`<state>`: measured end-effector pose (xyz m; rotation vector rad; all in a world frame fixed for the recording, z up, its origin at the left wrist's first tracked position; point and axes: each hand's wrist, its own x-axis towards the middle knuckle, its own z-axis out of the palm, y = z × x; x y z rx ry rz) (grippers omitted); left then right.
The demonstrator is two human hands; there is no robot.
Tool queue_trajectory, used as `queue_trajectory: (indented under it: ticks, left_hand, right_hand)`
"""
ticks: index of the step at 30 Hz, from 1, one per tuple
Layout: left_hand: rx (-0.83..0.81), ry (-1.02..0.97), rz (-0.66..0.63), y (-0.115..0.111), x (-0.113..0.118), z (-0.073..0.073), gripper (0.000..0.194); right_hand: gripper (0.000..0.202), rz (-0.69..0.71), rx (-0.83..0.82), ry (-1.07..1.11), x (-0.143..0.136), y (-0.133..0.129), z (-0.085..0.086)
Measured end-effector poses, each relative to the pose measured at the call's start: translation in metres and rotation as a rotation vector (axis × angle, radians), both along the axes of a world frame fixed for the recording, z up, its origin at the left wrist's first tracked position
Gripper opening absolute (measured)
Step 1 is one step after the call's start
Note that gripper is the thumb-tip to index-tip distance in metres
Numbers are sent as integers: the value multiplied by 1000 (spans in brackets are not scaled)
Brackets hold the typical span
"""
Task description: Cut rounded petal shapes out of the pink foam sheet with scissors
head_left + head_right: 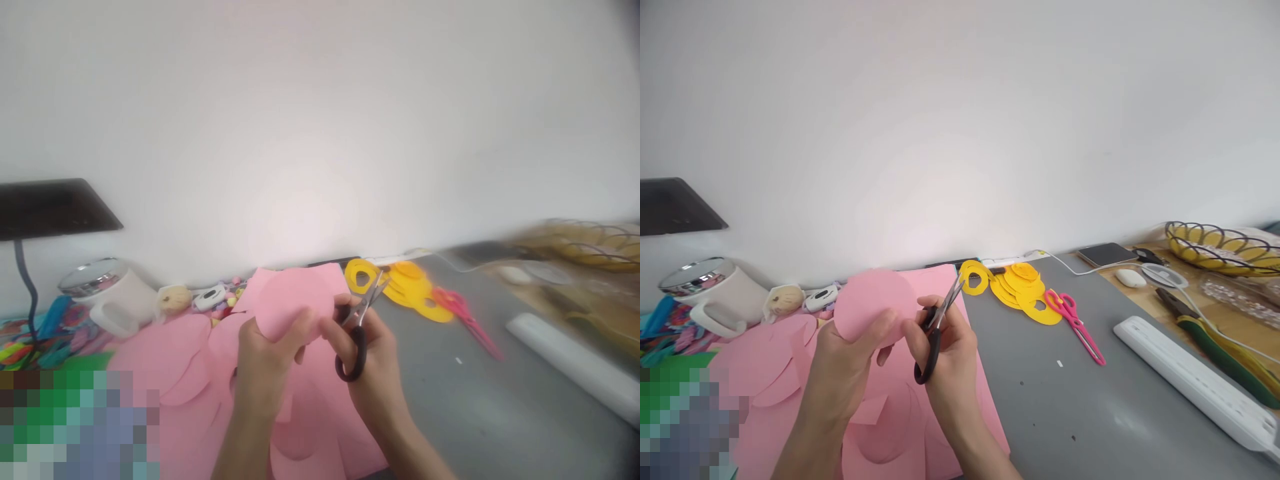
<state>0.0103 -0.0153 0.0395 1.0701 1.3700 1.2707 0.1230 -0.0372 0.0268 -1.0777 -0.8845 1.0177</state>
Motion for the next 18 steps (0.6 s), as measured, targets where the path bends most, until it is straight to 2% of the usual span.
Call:
queue_trajectory:
  ticks: [5,10,13,18]
  left_hand:
    - [35,-142,132,-1,4,5,29]
    - [40,-154,213,-4,2,14,35]
    - [46,-145,207,-7,3,18,33]
    - [44,-74,190,-9,2,20,41]
  right_hand:
    - [21,233,-4,43,-2,2,7]
    - [28,453,-28,11,-1,2,17]
    - [33,502,-15,20,0,1,17]
    - [36,499,10,27,1,1,12]
